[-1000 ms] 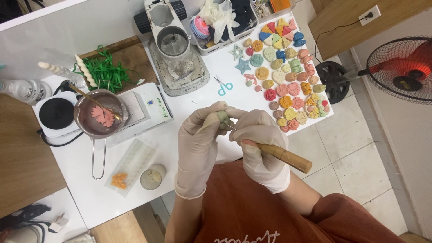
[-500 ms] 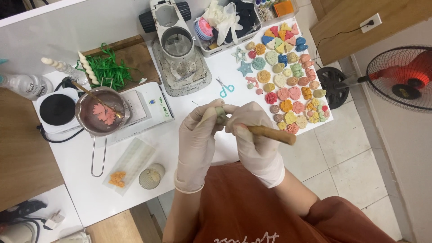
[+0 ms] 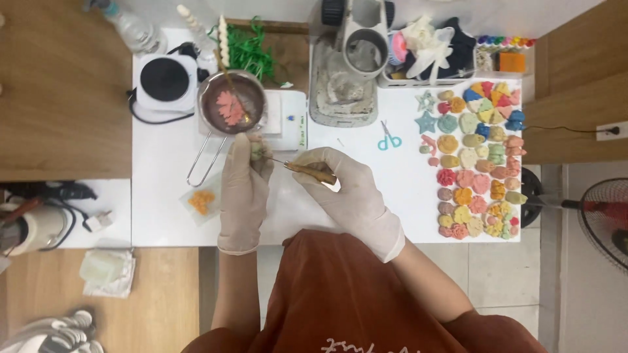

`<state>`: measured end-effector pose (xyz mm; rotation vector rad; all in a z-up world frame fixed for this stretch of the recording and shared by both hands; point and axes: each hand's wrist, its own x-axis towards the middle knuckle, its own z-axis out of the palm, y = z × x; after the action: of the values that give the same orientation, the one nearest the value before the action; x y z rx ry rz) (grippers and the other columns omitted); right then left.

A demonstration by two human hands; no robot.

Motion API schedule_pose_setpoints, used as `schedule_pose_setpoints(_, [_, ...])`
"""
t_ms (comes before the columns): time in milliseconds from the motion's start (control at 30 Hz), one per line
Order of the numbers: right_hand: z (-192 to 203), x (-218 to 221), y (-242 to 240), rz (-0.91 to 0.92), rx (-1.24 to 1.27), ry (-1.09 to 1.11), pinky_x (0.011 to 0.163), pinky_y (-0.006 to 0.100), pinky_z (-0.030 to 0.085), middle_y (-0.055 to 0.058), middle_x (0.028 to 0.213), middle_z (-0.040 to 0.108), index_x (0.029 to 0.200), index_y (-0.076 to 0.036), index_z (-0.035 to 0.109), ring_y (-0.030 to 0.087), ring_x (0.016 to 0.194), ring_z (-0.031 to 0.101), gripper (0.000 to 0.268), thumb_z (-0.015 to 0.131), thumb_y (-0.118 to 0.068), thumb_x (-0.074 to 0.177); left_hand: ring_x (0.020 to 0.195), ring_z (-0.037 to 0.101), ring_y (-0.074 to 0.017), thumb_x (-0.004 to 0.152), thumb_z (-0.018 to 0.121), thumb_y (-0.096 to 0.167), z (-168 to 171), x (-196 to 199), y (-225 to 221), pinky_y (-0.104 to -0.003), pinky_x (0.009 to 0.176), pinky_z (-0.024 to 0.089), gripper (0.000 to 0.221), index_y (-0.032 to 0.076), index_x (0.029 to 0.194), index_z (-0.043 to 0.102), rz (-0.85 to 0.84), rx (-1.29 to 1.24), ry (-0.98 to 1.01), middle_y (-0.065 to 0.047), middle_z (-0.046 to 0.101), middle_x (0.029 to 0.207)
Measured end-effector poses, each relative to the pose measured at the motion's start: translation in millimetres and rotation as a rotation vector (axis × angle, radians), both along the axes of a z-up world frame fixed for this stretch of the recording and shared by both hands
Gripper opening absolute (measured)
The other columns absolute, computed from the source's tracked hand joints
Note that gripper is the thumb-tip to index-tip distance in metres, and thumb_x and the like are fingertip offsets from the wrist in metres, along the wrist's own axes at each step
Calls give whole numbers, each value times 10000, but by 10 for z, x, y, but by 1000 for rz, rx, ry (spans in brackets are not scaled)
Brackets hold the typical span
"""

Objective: The person is assembling some decorative items on a white table and then proceeds to clean the surface of the table using their gloved hands.

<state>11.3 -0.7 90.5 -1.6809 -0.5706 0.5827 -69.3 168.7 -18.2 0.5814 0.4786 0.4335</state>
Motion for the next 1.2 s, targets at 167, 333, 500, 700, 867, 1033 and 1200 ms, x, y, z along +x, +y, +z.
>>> schedule_pose_setpoints(167, [-448, -295, 186, 135, -210, -159, 815, 296, 593, 103, 1068, 744, 1218, -63, 677, 182, 932, 747, 272, 703, -82, 948, 1185, 652, -215, 1081, 425, 322, -143, -564, -27, -338, 1098, 501, 390, -4, 1241, 568, -31, 18, 215, -117, 677, 1213])
schedule_pose_setpoints(333, [-973, -572, 204, 274, -330, -181, 744, 326, 581, 112, 1031, 709, 1147, -85, 694, 239, 831, 718, 235, 730, -104, 916, 1224, 647, -227, 1052, 411, 276, -467, -1093, -32, -369, 1098, 494, 459, -18, 1389, 511, -126, 23, 457, -147, 674, 1295])
schedule_pose_setpoints(500, [-1223, -766, 156, 322, -305, -161, 776, 317, 589, 100, 1027, 690, 1087, -69, 671, 227, 873, 708, 175, 716, -88, 919, 1139, 639, -178, 1039, 570, 134, -1022, -1456, -29, -294, 1044, 526, 364, -61, 1344, 617, -68, -49, 521, -126, 666, 1269])
schedule_pose_setpoints(700, [-1378, -869, 166, 325, -317, -231, 747, 324, 574, 90, 982, 659, 1079, -75, 661, 223, 838, 682, 165, 717, -93, 925, 1045, 723, -229, 1006, 598, 144, -804, -1426, 61, -309, 989, 616, 317, -77, 1225, 660, -36, -116, 564, -137, 709, 1124])
schedule_pose_setpoints(867, [-1485, -910, 135, 283, -295, -315, 724, 341, 561, 82, 954, 654, 1068, -88, 670, 239, 824, 666, 158, 730, -111, 923, 1048, 700, -185, 1017, 618, 153, -834, -1442, 68, -293, 993, 602, 308, -82, 1205, 682, -97, -50, 621, -122, 710, 1114])
schedule_pose_setpoints(1033, [-1530, -930, 124, 280, -289, -298, 713, 339, 564, 78, 933, 661, 1062, -88, 669, 234, 818, 673, 144, 721, -128, 934, 1043, 697, -174, 1003, 624, 153, -863, -1419, 51, -277, 973, 603, 336, -93, 1226, 669, -101, -31, 643, -127, 723, 1120])
schedule_pose_setpoints(1200, [-1623, -955, 116, 283, -307, -306, 719, 333, 583, 85, 958, 688, 1056, -64, 655, 237, 812, 700, 154, 707, -178, 967, 1029, 715, -195, 984, 639, 103, -944, -1406, 38, -267, 938, 622, 349, -108, 1262, 644, -80, 5, 664, -146, 724, 1131])
